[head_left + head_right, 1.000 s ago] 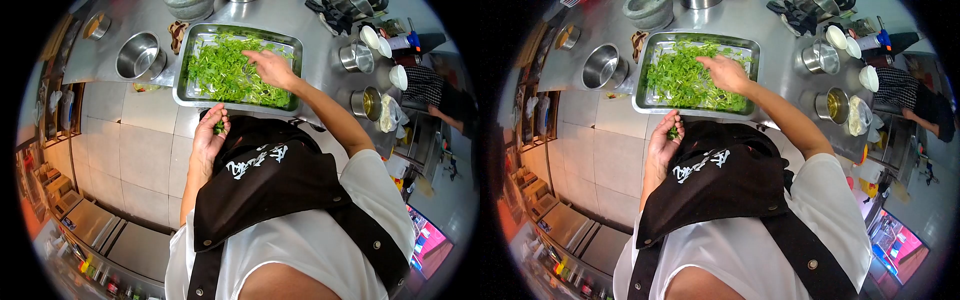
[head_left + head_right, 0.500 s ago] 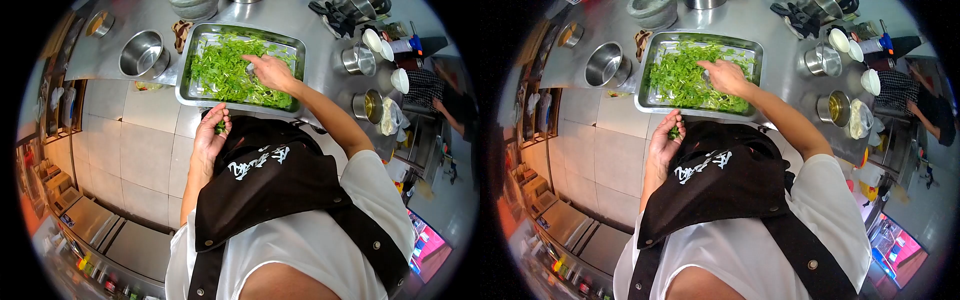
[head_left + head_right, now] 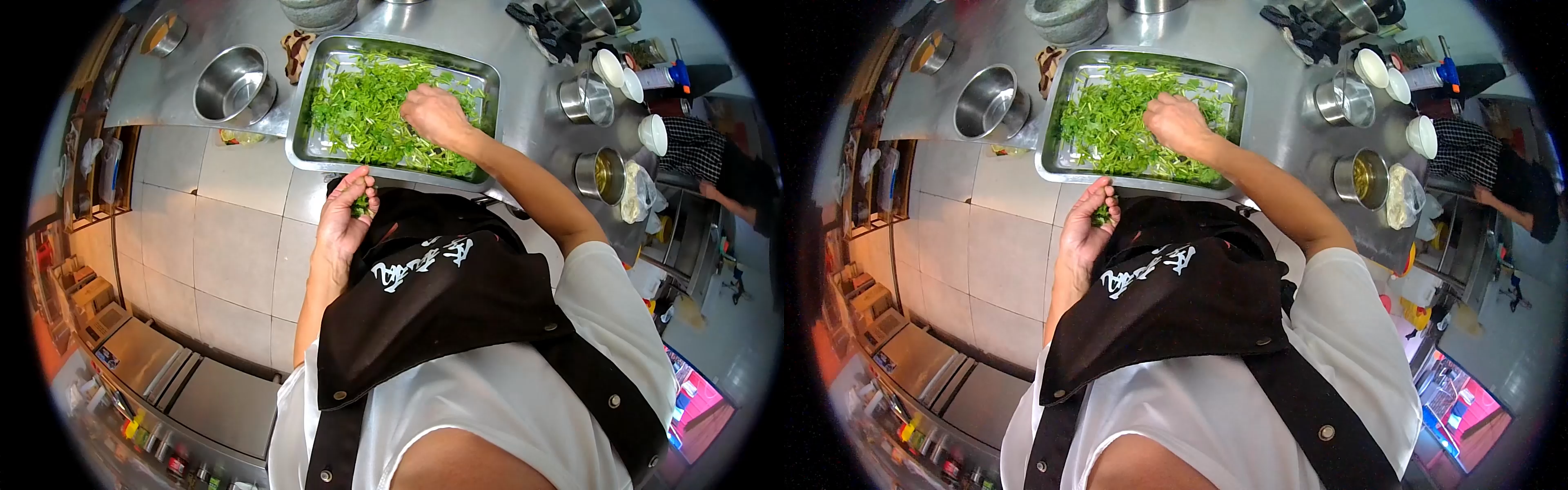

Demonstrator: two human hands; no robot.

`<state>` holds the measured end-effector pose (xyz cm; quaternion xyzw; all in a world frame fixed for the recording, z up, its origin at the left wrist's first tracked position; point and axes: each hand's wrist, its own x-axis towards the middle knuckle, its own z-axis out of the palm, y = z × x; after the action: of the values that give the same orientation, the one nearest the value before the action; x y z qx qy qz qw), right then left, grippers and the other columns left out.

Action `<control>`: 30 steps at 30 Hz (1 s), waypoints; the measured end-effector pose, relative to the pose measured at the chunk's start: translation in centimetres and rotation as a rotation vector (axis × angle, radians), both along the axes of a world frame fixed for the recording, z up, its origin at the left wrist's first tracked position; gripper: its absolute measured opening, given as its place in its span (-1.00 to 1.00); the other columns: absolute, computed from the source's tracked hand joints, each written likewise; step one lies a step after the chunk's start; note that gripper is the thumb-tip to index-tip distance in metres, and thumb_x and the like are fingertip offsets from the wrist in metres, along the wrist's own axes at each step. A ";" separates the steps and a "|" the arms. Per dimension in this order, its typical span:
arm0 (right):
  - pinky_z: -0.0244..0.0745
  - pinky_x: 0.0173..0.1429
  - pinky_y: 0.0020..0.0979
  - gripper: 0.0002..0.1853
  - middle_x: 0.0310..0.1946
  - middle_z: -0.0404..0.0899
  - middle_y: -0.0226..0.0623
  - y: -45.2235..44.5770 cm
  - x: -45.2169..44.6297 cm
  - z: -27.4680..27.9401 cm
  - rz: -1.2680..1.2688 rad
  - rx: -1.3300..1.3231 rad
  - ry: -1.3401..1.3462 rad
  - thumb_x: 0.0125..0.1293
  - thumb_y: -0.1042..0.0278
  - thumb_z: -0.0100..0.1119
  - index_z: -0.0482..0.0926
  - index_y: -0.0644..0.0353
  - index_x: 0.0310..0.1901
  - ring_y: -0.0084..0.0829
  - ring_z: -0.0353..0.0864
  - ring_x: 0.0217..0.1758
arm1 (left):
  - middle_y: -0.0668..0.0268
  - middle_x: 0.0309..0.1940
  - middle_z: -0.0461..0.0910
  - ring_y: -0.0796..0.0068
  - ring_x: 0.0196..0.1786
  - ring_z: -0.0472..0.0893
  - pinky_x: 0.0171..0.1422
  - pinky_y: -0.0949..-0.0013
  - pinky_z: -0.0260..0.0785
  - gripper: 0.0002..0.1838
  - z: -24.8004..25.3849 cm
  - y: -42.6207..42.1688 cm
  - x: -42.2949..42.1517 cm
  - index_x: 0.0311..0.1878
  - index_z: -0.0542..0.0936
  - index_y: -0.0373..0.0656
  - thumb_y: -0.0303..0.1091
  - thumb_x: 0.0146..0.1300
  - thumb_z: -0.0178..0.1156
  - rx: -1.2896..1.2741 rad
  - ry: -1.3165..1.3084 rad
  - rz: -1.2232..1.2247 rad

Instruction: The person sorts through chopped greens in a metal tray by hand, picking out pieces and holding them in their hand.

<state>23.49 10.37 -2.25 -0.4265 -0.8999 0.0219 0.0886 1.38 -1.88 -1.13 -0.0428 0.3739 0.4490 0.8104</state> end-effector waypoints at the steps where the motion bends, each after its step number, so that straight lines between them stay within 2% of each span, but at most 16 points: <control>1: 0.46 -0.12 -0.28 -0.93 -0.41 0.53 -0.36 0.0 -0.1 0.0 0.020 0.034 -0.031 -0.01 0.39 0.10 0.57 0.14 -0.51 -0.32 0.50 -0.18 | 0.29 -0.30 0.58 0.53 -0.32 0.52 -0.18 0.50 0.43 -0.74 0.0 0.0 0.0 0.02 0.49 -0.28 -0.55 0.25 0.10 0.001 0.003 -0.001; 4: 0.46 -0.11 -0.30 -0.92 -0.42 0.52 -0.34 0.0 -0.5 0.5 0.101 0.100 -0.076 -0.02 0.40 0.09 0.55 0.16 -0.48 -0.34 0.50 -0.18 | 0.29 -0.30 0.58 0.54 -0.32 0.52 -0.18 0.50 0.42 -0.74 0.3 0.0 0.1 0.02 0.49 -0.28 -0.55 0.25 0.10 -0.005 0.012 0.003; 7: 0.46 -0.20 -0.31 -0.91 -0.39 0.51 -0.35 0.5 0.1 0.3 0.132 0.075 -0.067 0.01 0.40 0.12 0.52 0.15 -0.41 -0.32 0.50 -0.22 | 0.29 -0.30 0.58 0.54 -0.32 0.52 -0.19 0.50 0.43 -0.74 0.2 0.1 -0.1 0.02 0.49 -0.27 -0.55 0.25 0.10 0.001 0.004 0.001; 10: 0.47 -0.10 -0.23 -0.89 -0.39 0.52 -0.31 0.4 1.0 0.5 -0.129 -0.115 0.071 0.11 0.34 0.08 0.54 0.14 -0.36 -0.27 0.52 -0.15 | 0.29 -0.30 0.58 0.54 -0.32 0.52 -0.18 0.50 0.43 -0.75 0.2 0.0 -0.1 0.02 0.49 -0.27 -0.55 0.26 0.10 0.010 -0.008 -0.001; 11: 0.48 -0.10 -0.21 -0.86 -0.34 0.56 -0.27 0.5 1.6 0.7 -0.207 -0.257 0.119 0.17 0.27 0.07 0.57 0.11 -0.34 -0.24 0.54 -0.13 | 0.29 -0.30 0.58 0.54 -0.31 0.52 -0.18 0.50 0.43 -0.75 0.1 -0.1 -0.1 0.01 0.49 -0.27 -0.55 0.26 0.10 0.007 -0.007 0.003; 14: 0.48 -0.10 -0.20 -0.84 -0.29 0.58 -0.27 0.5 2.2 1.5 -0.422 -0.675 0.366 0.18 0.25 0.07 0.61 0.07 -0.31 -0.24 0.55 -0.11 | 0.29 -0.29 0.58 0.54 -0.31 0.52 -0.19 0.50 0.43 -0.75 0.1 0.0 0.1 0.01 0.49 -0.27 -0.54 0.26 0.10 0.010 -0.010 -0.009; 17: 0.47 -0.07 -0.20 -0.84 -0.28 0.59 -0.29 0.7 2.9 -0.3 -0.421 -0.777 0.507 0.19 0.25 0.08 0.63 0.05 -0.29 -0.25 0.56 -0.10 | 0.29 -0.29 0.58 0.53 -0.31 0.52 -0.19 0.50 0.43 -0.75 1.0 0.2 0.4 0.01 0.48 -0.26 -0.54 0.25 0.10 0.016 -0.010 -0.030; 21: 0.48 -0.10 -0.27 -0.88 -0.34 0.57 -0.33 -0.1 1.1 0.7 -0.174 -0.235 0.194 0.17 0.32 0.10 0.62 0.05 -0.33 -0.29 0.53 -0.14 | 0.29 -0.29 0.58 0.53 -0.31 0.52 -0.19 0.50 0.43 -0.75 1.4 0.5 1.0 0.01 0.49 -0.27 -0.54 0.25 0.11 0.017 0.012 -0.061; 30: 0.48 -0.17 -0.27 -0.93 -0.44 0.53 -0.33 0.8 0.1 0.2 0.072 -0.048 0.020 0.01 0.42 0.08 0.56 0.17 -0.49 -0.29 0.51 -0.21 | 0.29 -0.30 0.58 0.53 -0.32 0.52 -0.20 0.51 0.43 -0.76 0.7 0.2 0.6 0.00 0.49 -0.27 -0.55 0.25 0.10 0.014 0.007 -0.032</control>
<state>23.54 11.16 -2.02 -0.3955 -0.9130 0.0510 0.0866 1.99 -1.73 -0.40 -0.0296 0.3741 0.4389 0.8164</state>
